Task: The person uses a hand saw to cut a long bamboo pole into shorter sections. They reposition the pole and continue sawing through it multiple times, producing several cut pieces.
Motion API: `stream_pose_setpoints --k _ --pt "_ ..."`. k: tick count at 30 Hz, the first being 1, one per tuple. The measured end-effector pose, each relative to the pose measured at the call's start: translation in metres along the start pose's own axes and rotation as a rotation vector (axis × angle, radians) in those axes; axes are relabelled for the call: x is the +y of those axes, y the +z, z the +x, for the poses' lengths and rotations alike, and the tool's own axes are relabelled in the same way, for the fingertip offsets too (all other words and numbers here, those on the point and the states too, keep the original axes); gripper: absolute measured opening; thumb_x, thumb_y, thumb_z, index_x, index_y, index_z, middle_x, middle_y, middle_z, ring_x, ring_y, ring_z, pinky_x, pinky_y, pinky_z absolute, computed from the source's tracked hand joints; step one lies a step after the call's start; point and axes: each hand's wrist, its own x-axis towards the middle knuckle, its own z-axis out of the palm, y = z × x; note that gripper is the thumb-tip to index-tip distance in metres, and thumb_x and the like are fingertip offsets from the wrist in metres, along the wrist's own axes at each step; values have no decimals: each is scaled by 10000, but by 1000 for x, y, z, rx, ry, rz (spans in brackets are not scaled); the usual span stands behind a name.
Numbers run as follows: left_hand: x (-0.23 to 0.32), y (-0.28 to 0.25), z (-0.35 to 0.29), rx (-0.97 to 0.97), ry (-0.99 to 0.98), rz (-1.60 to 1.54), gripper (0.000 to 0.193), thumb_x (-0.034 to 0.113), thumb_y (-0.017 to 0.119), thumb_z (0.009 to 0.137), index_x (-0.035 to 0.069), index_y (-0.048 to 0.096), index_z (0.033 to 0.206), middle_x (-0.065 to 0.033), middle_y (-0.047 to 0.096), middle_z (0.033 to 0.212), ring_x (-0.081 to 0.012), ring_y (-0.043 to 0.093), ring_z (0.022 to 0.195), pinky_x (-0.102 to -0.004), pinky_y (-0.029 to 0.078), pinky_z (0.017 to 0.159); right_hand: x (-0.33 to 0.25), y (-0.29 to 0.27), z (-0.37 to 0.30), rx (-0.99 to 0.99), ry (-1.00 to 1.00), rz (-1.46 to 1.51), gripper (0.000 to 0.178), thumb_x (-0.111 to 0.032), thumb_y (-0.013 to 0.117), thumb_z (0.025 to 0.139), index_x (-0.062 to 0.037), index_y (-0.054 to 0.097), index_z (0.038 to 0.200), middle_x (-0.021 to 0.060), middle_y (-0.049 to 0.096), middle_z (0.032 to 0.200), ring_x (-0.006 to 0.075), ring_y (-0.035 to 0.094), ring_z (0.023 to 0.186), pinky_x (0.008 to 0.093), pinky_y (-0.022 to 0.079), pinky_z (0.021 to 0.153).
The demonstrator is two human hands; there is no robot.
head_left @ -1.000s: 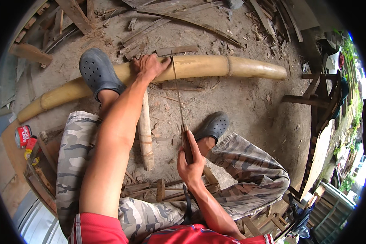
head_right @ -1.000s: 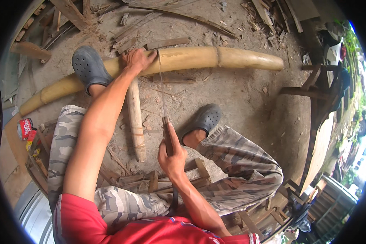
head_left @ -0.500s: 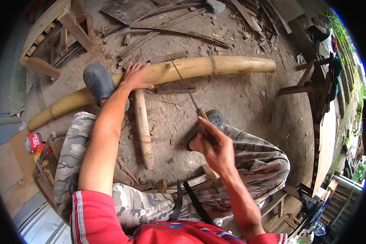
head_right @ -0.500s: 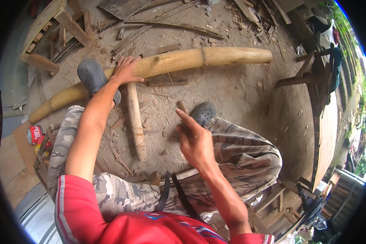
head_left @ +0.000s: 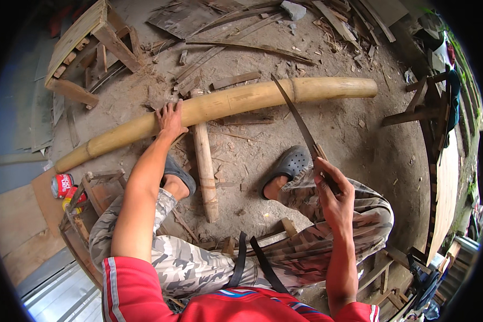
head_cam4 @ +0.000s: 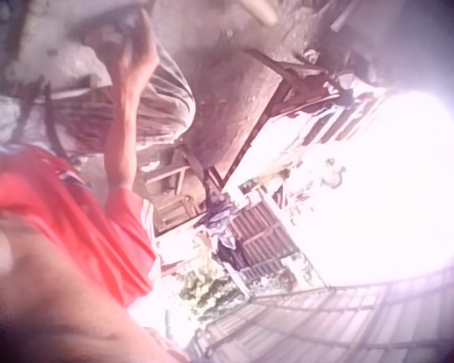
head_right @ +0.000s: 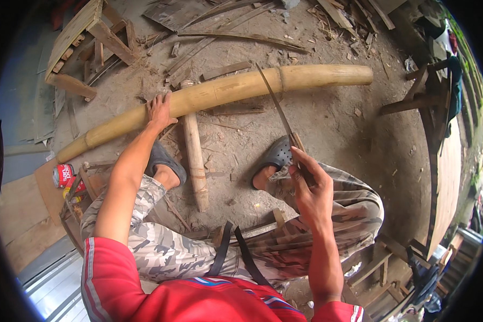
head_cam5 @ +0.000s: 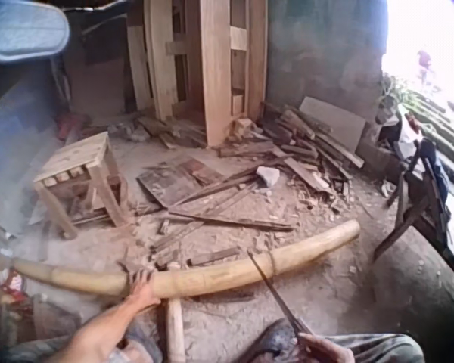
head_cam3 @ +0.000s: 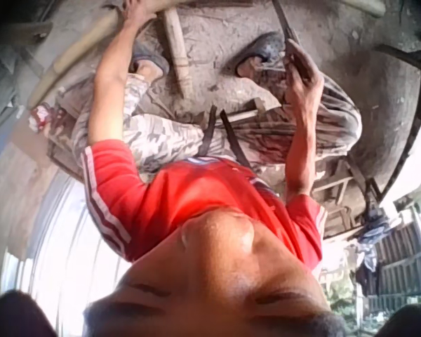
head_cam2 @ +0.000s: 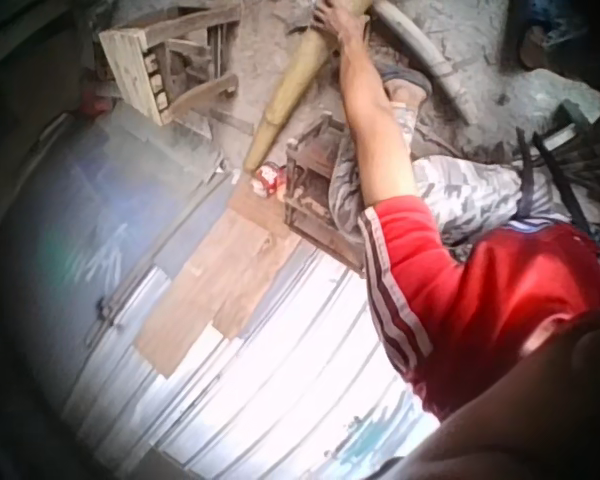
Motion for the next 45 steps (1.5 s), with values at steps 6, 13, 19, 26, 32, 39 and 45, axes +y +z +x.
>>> stream_pose_setpoints --k 6,13,19,26,32,39,45 --pt "-16 -5 13 38 84 50 1185 394 959 571 85 307 1511 -188 499 1388 -371 453 1338 -531 327 1163 -19 -10 -6 -30 -20 26 370 -28 672 925 -19 651 1295 73 725 1122 119 647 1026 258 475 932" --pt "-6 -12 25 -60 220 179 1245 511 908 518 24 312 1496 -239 562 1267 -387 588 1162 -490 531 939 -7 -23 -18 59 7 47 361 -9 657 932 -14 653 1293 50 715 1089 91 622 985 240 473 893" --pt "56 -24 7 -54 400 148 1096 515 870 496 -15 429 1347 -257 660 1062 -379 694 946 -448 592 797 -7 -21 -17 76 9 6 361 3 650 934 -13 655 1294 50 711 1113 95 620 999 246 472 902" --pt "74 -27 1 -82 400 114 1067 506 869 506 -34 452 1326 -270 676 1032 -385 720 883 -441 604 769 5 -18 -17 68 -140 -28 365 -3 666 927 -15 655 1291 63 728 1056 88 623 954 246 482 866" --pt "47 -23 -12 -83 390 91 1065 478 886 484 -17 456 1323 -276 670 1059 -423 710 912 -465 598 798 14 -22 -26 42 -58 -17 374 -11 665 929 -16 649 1302 100 736 1097 112 647 998 261 494 888" --pt "51 -19 -9 -162 226 -1 1130 387 962 441 67 420 1379 -266 610 1234 -435 636 1126 -548 477 1021 8 -15 -47 67 -18 -8 381 -28 675 930 -25 651 1310 104 736 1117 110 640 1039 255 487 904" --pt "55 -10 -10 -210 128 -13 1200 362 975 446 126 369 1455 -215 534 1388 -424 538 1275 -579 344 1148 -12 -10 -73 89 -76 -33 378 -9 675 921 -12 655 1298 52 733 1040 51 578 858 207 468 787"
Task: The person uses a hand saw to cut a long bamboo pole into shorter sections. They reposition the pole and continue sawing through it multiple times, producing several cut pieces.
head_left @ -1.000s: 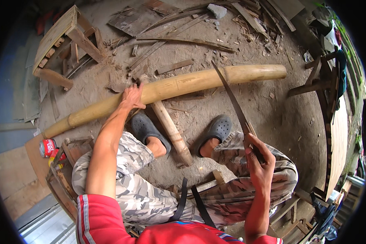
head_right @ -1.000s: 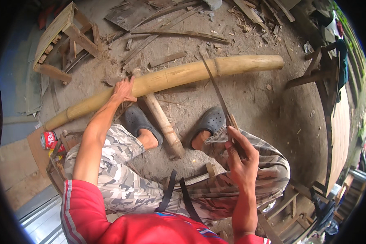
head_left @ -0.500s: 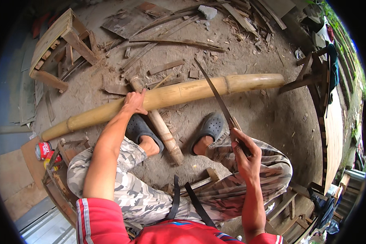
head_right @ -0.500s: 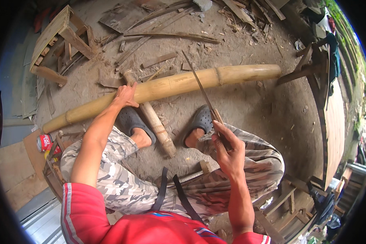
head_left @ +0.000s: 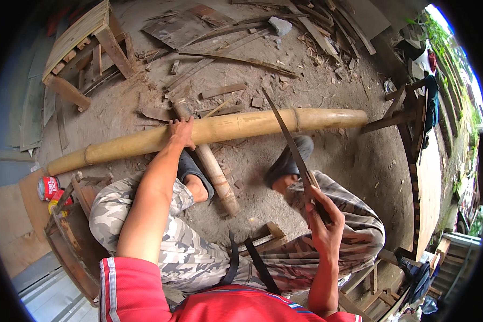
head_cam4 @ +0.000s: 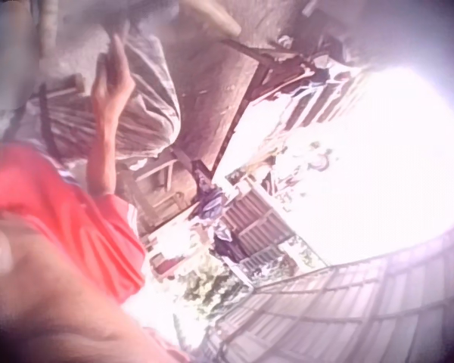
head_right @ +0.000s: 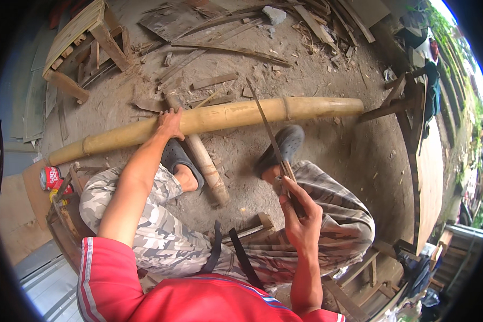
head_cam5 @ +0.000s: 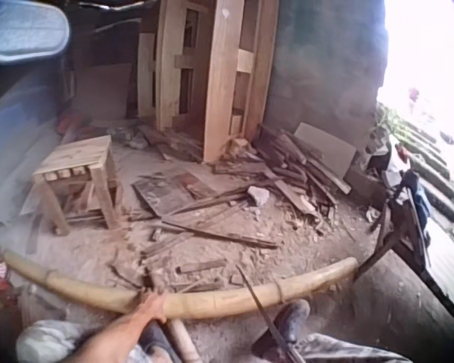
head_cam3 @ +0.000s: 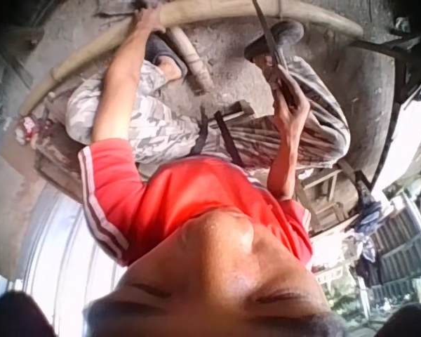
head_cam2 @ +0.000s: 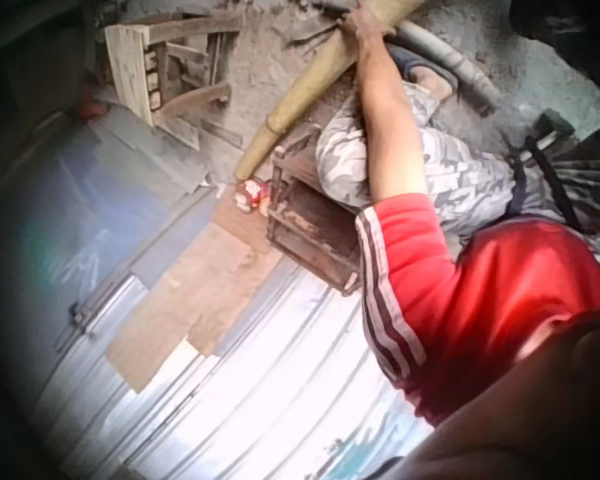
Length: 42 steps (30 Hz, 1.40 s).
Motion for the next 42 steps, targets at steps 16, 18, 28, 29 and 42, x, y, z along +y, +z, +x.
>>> stream_pose_setpoints --k 16,18,28,29,42 --pt "14 3 -4 32 18 41 1189 467 990 457 96 385 1411 -235 546 1373 -447 523 1292 -580 373 1122 32 10 4 -33 -36 57 376 -23 687 918 -27 661 1294 80 696 1012 80 592 850 234 450 753" --pt "14 -2 -4 39 17 41 1235 511 990 415 73 391 1402 -253 574 1316 -438 547 1263 -556 399 1098 32 10 4 -46 -22 56 377 -28 695 909 -17 662 1285 146 749 1108 109 666 963 256 503 853" --pt "33 -10 15 -52 14 -205 1303 972 579 563 23 431 1443 -252 585 1350 -437 483 1340 -585 225 1181 41 38 2 -19 1 44 364 -46 686 924 -23 663 1286 178 743 1128 155 688 1043 279 517 897" --pt "44 -7 15 -52 19 -264 1284 982 538 596 14 445 1433 -253 575 1359 -429 467 1357 -587 208 1185 43 45 2 -13 97 73 359 -43 677 929 -21 662 1287 186 737 1139 175 686 1066 287 516 914" --pt "126 8 49 218 92 -419 784 627 497 924 -35 552 1342 -295 593 1304 -441 498 1298 -612 232 1132 81 97 29 -15 55 -53 482 -117 673 953 -5 556 1407 213 700 1222 228 677 1112 319 523 929"
